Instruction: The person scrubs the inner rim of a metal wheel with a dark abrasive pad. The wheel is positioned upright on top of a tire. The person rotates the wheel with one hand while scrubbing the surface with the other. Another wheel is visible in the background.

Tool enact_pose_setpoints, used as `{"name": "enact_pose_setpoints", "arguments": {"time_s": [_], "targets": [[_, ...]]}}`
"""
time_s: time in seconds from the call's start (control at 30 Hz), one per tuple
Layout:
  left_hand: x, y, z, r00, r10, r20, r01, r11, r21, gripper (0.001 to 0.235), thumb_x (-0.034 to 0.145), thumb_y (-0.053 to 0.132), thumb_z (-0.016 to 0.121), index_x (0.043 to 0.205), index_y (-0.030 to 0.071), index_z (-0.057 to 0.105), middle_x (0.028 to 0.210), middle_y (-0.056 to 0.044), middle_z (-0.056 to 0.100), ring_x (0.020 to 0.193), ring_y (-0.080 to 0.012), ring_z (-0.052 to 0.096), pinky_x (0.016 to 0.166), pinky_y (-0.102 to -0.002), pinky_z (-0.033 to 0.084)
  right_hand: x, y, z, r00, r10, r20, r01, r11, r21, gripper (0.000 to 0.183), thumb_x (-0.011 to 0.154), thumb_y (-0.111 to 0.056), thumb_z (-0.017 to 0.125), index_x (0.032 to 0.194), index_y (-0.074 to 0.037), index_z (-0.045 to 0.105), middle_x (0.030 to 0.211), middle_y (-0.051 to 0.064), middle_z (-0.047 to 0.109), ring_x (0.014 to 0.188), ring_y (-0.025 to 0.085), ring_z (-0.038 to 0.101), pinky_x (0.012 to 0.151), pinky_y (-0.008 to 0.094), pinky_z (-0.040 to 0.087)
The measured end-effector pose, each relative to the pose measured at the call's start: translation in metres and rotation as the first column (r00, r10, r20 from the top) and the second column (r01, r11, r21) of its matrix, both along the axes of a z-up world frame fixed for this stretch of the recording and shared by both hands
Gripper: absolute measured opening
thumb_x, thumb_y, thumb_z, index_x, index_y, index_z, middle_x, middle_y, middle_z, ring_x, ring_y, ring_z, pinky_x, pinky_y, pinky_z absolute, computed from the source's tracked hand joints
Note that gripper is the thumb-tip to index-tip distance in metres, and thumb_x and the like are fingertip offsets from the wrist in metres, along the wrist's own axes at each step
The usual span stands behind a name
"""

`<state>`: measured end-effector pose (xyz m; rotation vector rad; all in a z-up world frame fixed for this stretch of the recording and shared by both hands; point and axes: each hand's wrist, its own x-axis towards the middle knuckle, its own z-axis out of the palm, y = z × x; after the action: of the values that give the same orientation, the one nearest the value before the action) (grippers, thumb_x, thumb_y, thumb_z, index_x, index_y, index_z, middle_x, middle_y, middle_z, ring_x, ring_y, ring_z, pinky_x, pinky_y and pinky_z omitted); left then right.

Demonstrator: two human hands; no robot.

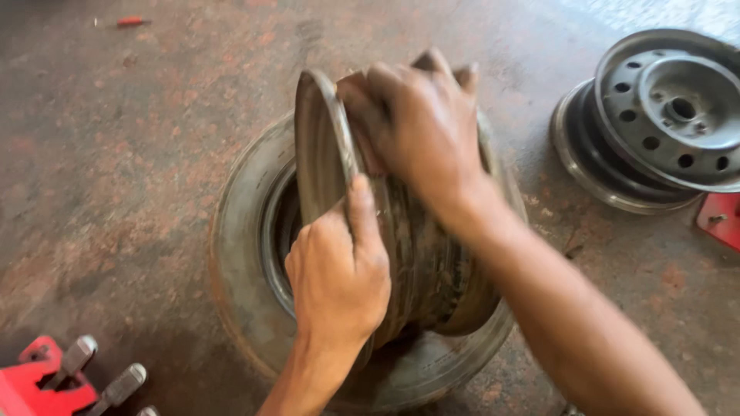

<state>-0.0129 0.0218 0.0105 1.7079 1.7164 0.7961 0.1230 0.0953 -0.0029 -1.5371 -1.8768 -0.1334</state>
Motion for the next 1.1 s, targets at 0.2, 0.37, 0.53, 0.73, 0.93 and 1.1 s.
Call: {"name": "enact_pose_setpoints", "arguments": {"time_s": [0.2, 0.37, 0.53, 0.73, 0.93, 1.1], "targets": [[0.002, -0.006, -0.006, 0.964, -0.052, 0.26, 0.006, 0.984, 0.175, 0.064, 0.108, 0.042, 0.028, 0.086, 0.002, 0.073, 0.075, -0.023, 0.07, 0.072, -0.0438, 0.069, 0.065, -0.052, 0.05, -0.019, -0.086, -0.014, 0.998, -0.064, -0.018, 0.065, 0.994, 0.093, 0.021, 0.104, -0.027, 0.065, 0.107, -0.006, 0.07, 0.094, 0.006, 0.073, 0.086, 0.021, 0.064, 0.102, 0.05, 0.04], [-0.002, -0.008, -0.005, 0.998, 0.011, 0.066, -0.014, 0.999, 0.042, 0.063, 0.105, 0.042, 0.031, 0.078, 0.001, 0.071, 0.067, -0.025, 0.066, 0.066, -0.0473, 0.065, 0.065, -0.056, 0.047, -0.005, -0.007, 0.016, 0.999, 0.03, 0.035, -0.024, 0.986, -0.167, 0.022, 0.104, -0.026, 0.06, 0.091, -0.012, 0.071, 0.08, 0.007, 0.069, 0.085, 0.028, 0.063, 0.101, 0.056, 0.036], [0.003, -0.007, -0.007, 0.997, -0.011, 0.074, -0.002, 0.987, 0.16, 0.055, 0.106, 0.037, 0.035, 0.087, 0.003, 0.074, 0.07, -0.025, 0.068, 0.068, -0.0486, 0.064, 0.062, -0.057, 0.047, -0.021, -0.105, 0.01, 0.995, -0.059, 0.076, 0.066, 0.992, -0.103, 0.023, 0.097, -0.025, 0.062, 0.081, -0.011, 0.068, 0.079, 0.009, 0.068, 0.087, 0.032, 0.062, 0.089, 0.054, 0.04], [-0.007, -0.036, -0.039, 0.994, -0.061, 0.088, 0.044, 0.981, 0.189, 0.042, 0.102, 0.03, 0.047, 0.097, -0.003, 0.071, 0.067, -0.025, 0.066, 0.064, -0.0425, 0.068, 0.059, -0.051, 0.05, -0.002, 0.026, 0.022, 0.987, 0.019, 0.162, 0.036, 0.944, -0.328, 0.028, 0.108, -0.035, 0.057, 0.099, -0.016, 0.075, 0.079, 0.009, 0.074, 0.082, 0.028, 0.063, 0.103, 0.046, 0.036], [-0.023, -0.079, -0.081, 0.99, -0.144, -0.001, 0.128, 0.883, 0.451, 0.039, 0.101, 0.028, 0.056, 0.093, -0.008, 0.068, 0.073, -0.022, 0.069, 0.067, -0.0376, 0.068, 0.066, -0.046, 0.052, -0.012, -0.096, -0.005, 0.99, -0.051, 0.133, 0.041, 0.996, 0.079, 0.027, 0.105, -0.029, 0.063, 0.088, -0.008, 0.067, 0.099, 0.011, 0.074, 0.102, 0.033, 0.066, 0.096, 0.044, 0.038], [-0.005, -0.05, -0.039, 0.997, 0.04, 0.064, -0.04, 0.999, -0.008, 0.048, 0.101, 0.036, 0.049, 0.078, 0.002, 0.074, 0.063, -0.026, 0.064, 0.058, -0.0417, 0.065, 0.055, -0.052, 0.047, 0.007, -0.012, 0.02, 0.991, 0.08, 0.111, -0.072, 0.994, -0.077, 0.022, 0.106, -0.025, 0.063, 0.096, -0.008, 0.074, 0.086, 0.01, 0.073, 0.084, 0.034, 0.064, 0.097, 0.055, 0.04]]}}
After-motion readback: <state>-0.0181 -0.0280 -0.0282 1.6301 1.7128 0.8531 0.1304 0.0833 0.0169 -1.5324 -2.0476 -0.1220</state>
